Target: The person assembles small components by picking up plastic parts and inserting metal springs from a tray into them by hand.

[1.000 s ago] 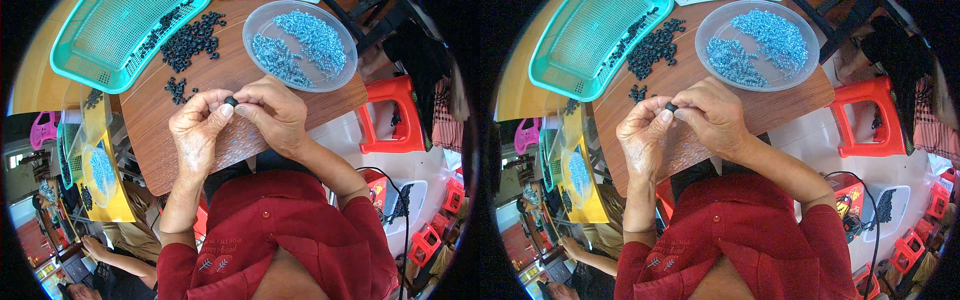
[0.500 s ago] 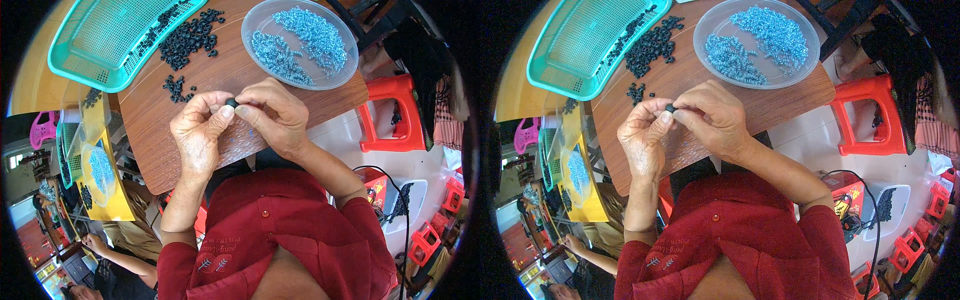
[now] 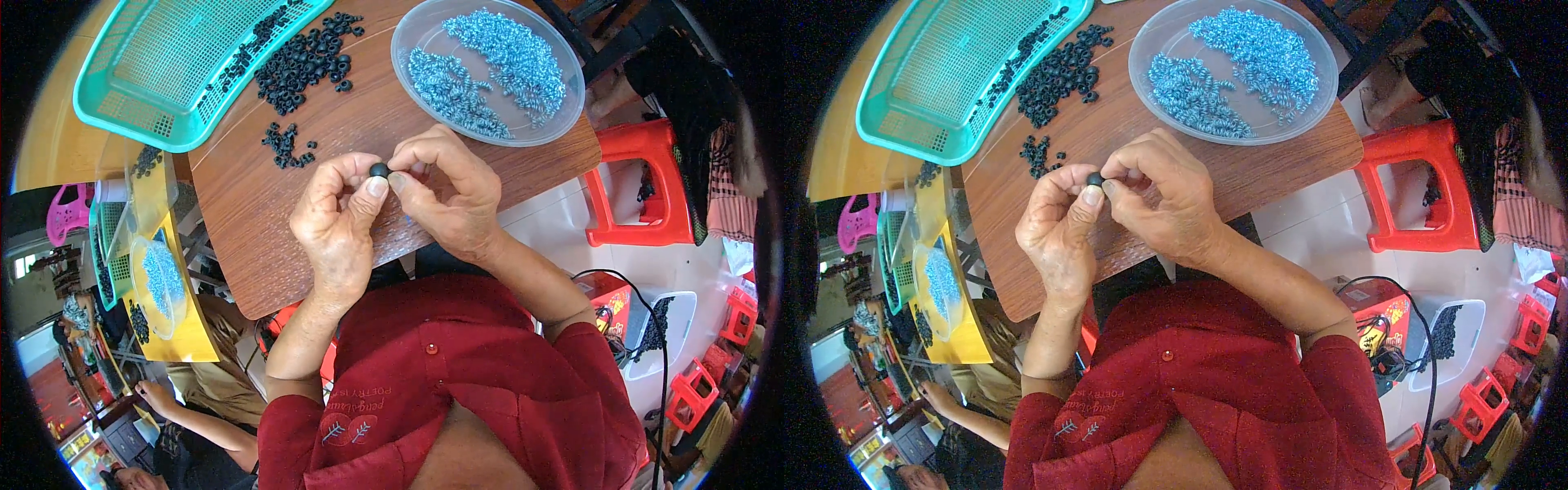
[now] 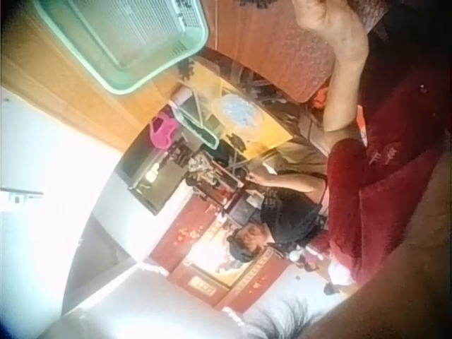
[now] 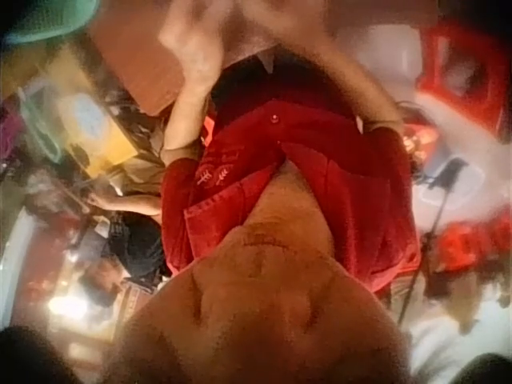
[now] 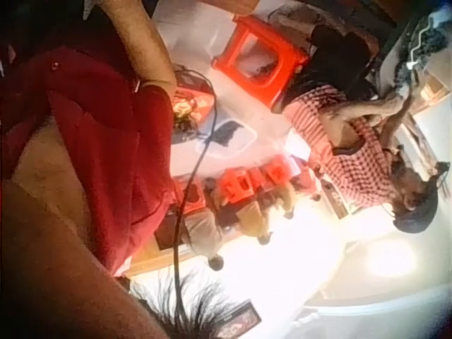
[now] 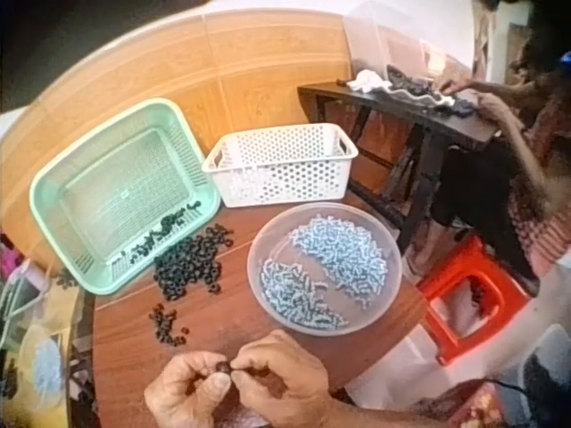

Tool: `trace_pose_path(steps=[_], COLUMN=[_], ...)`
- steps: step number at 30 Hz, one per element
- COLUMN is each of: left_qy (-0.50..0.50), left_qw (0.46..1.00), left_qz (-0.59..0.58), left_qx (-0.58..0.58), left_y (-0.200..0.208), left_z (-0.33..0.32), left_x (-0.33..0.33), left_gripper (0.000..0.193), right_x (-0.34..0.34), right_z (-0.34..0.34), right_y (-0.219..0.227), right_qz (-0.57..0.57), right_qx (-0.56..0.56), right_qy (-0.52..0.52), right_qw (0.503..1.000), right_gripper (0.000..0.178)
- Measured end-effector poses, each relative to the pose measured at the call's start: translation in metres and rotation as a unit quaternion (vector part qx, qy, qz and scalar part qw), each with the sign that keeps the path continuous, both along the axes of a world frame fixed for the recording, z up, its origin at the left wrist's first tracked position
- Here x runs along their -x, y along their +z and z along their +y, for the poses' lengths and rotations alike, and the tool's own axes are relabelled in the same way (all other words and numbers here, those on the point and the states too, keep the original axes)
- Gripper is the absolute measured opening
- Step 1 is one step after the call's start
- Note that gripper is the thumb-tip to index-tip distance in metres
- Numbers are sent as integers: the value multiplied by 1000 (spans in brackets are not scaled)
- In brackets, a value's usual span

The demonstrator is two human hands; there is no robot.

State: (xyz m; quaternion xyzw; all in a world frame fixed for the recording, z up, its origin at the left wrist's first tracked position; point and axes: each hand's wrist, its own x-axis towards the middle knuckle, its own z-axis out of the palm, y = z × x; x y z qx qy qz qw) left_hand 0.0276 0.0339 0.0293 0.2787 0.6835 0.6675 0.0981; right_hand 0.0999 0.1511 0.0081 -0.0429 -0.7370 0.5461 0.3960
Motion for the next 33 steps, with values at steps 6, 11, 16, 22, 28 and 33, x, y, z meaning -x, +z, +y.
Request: trace_pose_path(steps=[6,11,16,22,28,33], left_qy=[-119,-105,-97,-130,-133,-146], left_qw=[904,860,797,769,775,777], left_qz=[-388,-457,-564,-596,-586,-588], left_qx=[-133,-201,-192,-193,-196,-172], left_y=[-10,-16,-16,-16,-18,-22], left_z=[-1,2,-1,-1,3,6], left_x=[21,22,21,20,20,18], left_gripper=[14,15,17,19,19,18], right_x=[-1,3,4,-4,-16,-22], right_z=[-2,-2,-9,-7,59,140], right_y=[-9,-1,0,2,18,10], right_qz=[-18,33,33,3,-22,-173], right_qx=[154,-104,-251,-303,-351,-421], right_qy=[5,-52,-46,-29,-127,-176], right_qw=[988,993,966,953,927,873], right_gripper=[16,21,16,20,18,17])
